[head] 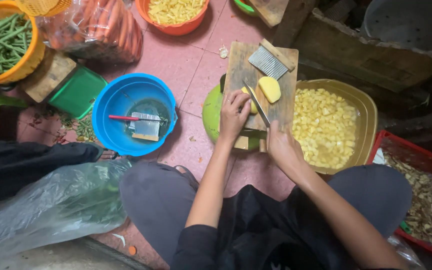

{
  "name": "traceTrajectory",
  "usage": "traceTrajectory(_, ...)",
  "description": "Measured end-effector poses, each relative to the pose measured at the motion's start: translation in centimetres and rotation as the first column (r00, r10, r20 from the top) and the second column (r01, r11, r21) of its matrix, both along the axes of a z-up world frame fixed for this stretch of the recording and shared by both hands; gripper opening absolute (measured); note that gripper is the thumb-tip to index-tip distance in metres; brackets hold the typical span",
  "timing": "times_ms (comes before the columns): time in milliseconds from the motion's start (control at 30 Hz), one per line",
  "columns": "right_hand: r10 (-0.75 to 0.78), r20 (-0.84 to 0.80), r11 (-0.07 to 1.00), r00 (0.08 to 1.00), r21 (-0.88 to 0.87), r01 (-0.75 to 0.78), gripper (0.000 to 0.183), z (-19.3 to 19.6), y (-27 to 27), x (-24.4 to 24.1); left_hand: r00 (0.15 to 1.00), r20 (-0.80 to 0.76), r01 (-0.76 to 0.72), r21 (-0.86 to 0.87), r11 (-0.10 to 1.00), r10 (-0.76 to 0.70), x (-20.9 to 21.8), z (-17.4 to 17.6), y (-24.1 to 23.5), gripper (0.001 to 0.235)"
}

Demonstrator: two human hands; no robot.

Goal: Peeling potatoes with a handheld peeler and then slicing them using a wavy-bladed cutter on a wooden board.

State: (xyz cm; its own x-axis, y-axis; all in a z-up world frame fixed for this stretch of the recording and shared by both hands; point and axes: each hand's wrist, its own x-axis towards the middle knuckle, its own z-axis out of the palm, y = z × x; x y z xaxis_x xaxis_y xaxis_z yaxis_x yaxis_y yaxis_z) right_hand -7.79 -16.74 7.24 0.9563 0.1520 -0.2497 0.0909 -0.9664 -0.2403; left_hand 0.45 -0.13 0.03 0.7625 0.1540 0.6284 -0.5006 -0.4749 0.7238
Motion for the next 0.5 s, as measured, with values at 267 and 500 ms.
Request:
traceTrajectory(267,-0.065,-0.178,0.997,0.982,0.024,0.070,0.028,-1.3,2.3,3.4,1.000,0.004,-0.024,0.007,1.000,0.024,-0.5,0.5,0.2,0.007)
traceTrajectory(500,-0.115,-0.254,0.987,0.960,0.081,0.140,0.035,0.8,5.1,5.5,1.000,-0.025,0.000,0.000,1.000,0.000,-0.6,1.2,0.3,0.010)
